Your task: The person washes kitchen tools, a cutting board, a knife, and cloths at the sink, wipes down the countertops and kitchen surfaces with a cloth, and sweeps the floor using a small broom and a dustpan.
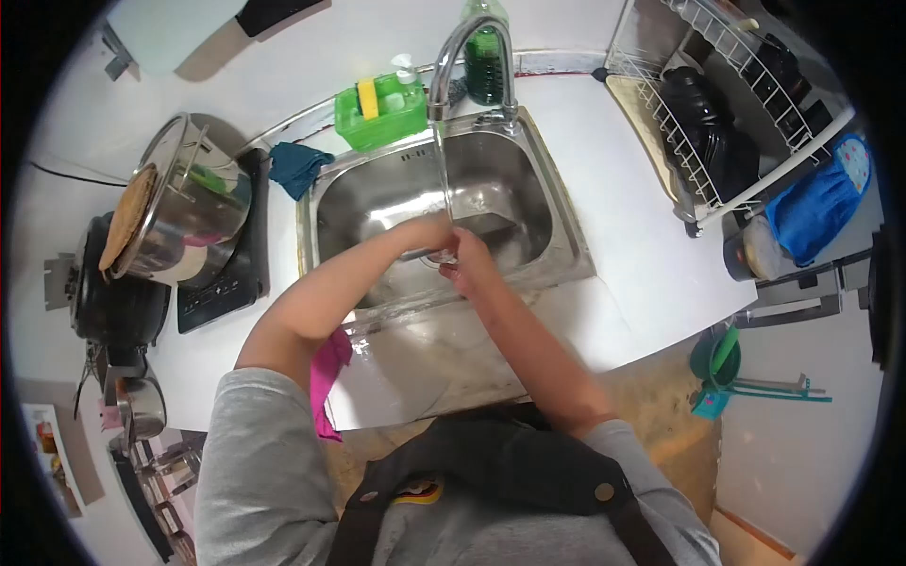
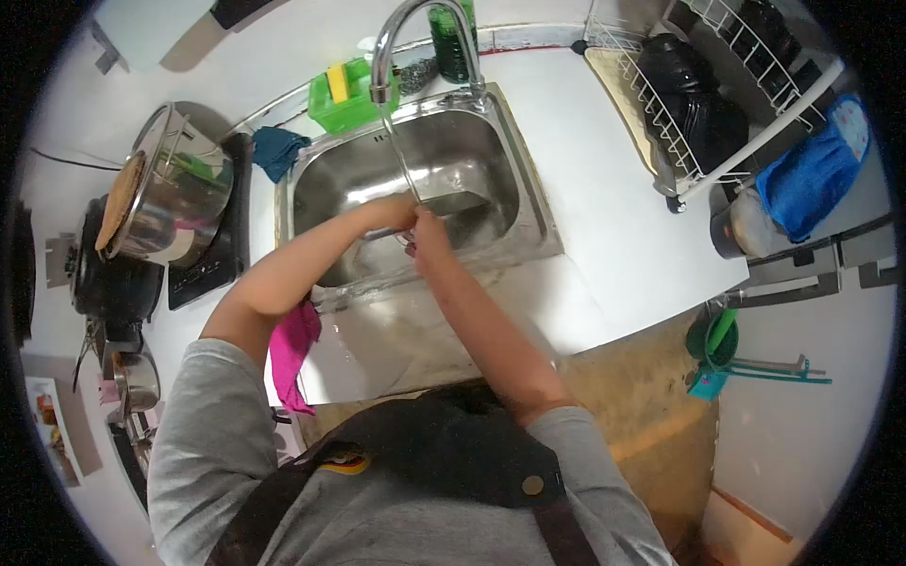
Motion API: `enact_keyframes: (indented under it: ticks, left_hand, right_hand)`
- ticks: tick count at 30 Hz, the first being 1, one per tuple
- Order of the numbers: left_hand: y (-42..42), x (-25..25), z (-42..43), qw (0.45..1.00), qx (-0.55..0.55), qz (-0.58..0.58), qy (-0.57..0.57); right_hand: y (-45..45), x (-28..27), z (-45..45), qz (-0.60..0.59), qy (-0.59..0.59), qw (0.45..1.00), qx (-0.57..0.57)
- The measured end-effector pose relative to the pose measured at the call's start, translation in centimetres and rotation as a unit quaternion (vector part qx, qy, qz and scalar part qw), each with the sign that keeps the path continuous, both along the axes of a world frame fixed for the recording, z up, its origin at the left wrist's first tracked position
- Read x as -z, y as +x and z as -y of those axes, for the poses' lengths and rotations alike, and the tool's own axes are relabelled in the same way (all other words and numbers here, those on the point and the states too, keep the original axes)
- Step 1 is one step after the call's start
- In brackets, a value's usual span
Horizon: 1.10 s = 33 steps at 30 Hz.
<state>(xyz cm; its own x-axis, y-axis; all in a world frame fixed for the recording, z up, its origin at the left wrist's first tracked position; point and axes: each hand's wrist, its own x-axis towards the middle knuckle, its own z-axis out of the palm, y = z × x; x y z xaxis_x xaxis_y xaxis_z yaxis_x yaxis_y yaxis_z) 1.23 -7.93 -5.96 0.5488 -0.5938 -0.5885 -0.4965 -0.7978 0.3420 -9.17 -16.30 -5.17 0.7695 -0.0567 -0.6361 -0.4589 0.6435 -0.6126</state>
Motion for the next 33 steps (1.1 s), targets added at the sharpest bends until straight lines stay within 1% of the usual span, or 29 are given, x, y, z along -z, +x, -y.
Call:
enact_keyframes:
  ticks: [1, 3, 4, 6, 7, 8, 9, 10, 11, 12, 13, 14, 16, 17, 18, 21, 24, 27, 28, 30, 31, 32, 33]
  left_hand:
    - [-0.3, -3.0, 1.6, 1.000, 0.007, 0.001, 0.006]
    - [0.2, -4.5, 3.9, 0.998, 0.042, 0.030, 0.036]
    - [0.6, -5.2, 4.2, 0.997, 0.062, 0.046, 0.016]
    - [1.3, -6.2, 5.0, 0.991, 0.102, 0.076, -0.029]
    - [1.9, -6.4, 5.1, 0.991, 0.108, 0.065, -0.033]
    - [2.8, -6.5, 4.7, 0.991, 0.115, 0.055, -0.036]
    - [3.6, -6.6, 4.2, 0.991, 0.121, 0.044, -0.039]
    - [5.0, -6.4, 3.1, 0.996, 0.013, -0.073, -0.052]
    - [5.3, -7.6, 2.0, 0.976, -0.096, -0.187, -0.062]
    - [4.9, -8.3, 1.3, 0.949, -0.187, -0.233, -0.097]
    - [3.4, -10.8, 0.8, 0.911, -0.277, -0.272, -0.136]
    - [-1.5, -16.0, 0.5, 0.882, -0.347, -0.245, -0.203]
    - [-2.1, -15.6, -1.7, 0.782, -0.460, -0.330, -0.260]
    - [-1.8, -14.7, -3.4, 0.727, -0.481, -0.407, -0.272]
    - [-1.8, -14.1, -4.9, 0.663, -0.502, -0.480, -0.279]
    - [-5.4, -16.2, -7.0, 0.595, -0.488, -0.528, -0.359]
    - [-7.3, -16.3, -8.3, 0.552, -0.441, -0.581, -0.404]
    - [-7.1, -14.9, -7.3, 0.499, -0.533, -0.550, -0.406]
    - [-6.8, -14.5, -6.3, 0.520, -0.552, -0.513, -0.402]
    - [-5.9, -12.0, -5.2, 0.636, -0.538, -0.378, -0.403]
    - [-5.7, -11.2, -4.5, 0.687, -0.525, -0.306, -0.399]
    - [-6.0, -11.2, -3.3, 0.729, -0.523, -0.234, -0.375]
    - [-6.2, -10.7, -2.6, 0.746, -0.507, -0.216, -0.373]
  right_hand:
    - [0.2, 0.1, 0.0, 0.024, 0.059, 0.998, 0.029]
    - [1.2, 0.2, 0.5, 0.069, 0.173, 0.979, 0.088]
    - [1.8, -0.7, 1.0, 0.039, 0.170, 0.977, 0.125]
    - [2.3, -1.6, 2.3, 0.039, 0.097, 0.992, 0.068]
    - [2.5, -1.9, 2.9, 0.039, 0.060, 0.997, 0.040]
    - [2.9, -2.1, 2.7, -0.010, 0.026, 0.995, 0.097]
    - [3.2, -2.1, 3.0, 0.090, -0.178, 0.980, 0.017]
    - [3.6, -1.5, 3.3, 0.185, -0.371, 0.908, -0.064]
    - [4.2, -0.4, 3.4, 0.270, -0.541, 0.784, -0.139]
    - [5.4, 0.7, 1.6, 0.314, -0.586, 0.744, -0.064]
    - [7.2, 2.5, -1.4, 0.351, -0.626, 0.696, 0.016]
    - [8.6, 3.2, -3.2, 0.382, -0.659, 0.640, 0.100]
    - [8.9, 0.7, -3.4, 0.332, -0.534, 0.775, 0.065]
    - [8.7, -1.3, -3.4, 0.306, -0.461, 0.832, 0.047]
    - [7.1, -4.5, -2.5, 0.255, -0.428, 0.867, 0.031]
    - [9.8, -2.4, -0.2, 0.179, -0.615, 0.767, 0.011]
    - [10.2, -3.5, 1.5, 0.088, -0.525, 0.843, 0.083]
    - [9.4, -2.4, -1.8, 0.138, -0.571, 0.810, -0.001]
    - [7.6, -4.3, -2.3, 0.143, -0.472, 0.867, -0.060]
    - [6.1, -3.7, -4.5, 0.080, -0.402, 0.912, -0.008]
    - [5.3, -3.1, -4.5, 0.103, -0.275, 0.955, -0.039]
    - [4.2, -2.3, -3.7, 0.122, -0.143, 0.980, -0.071]
    - [3.6, -1.6, -2.8, 0.137, -0.009, 0.985, -0.099]
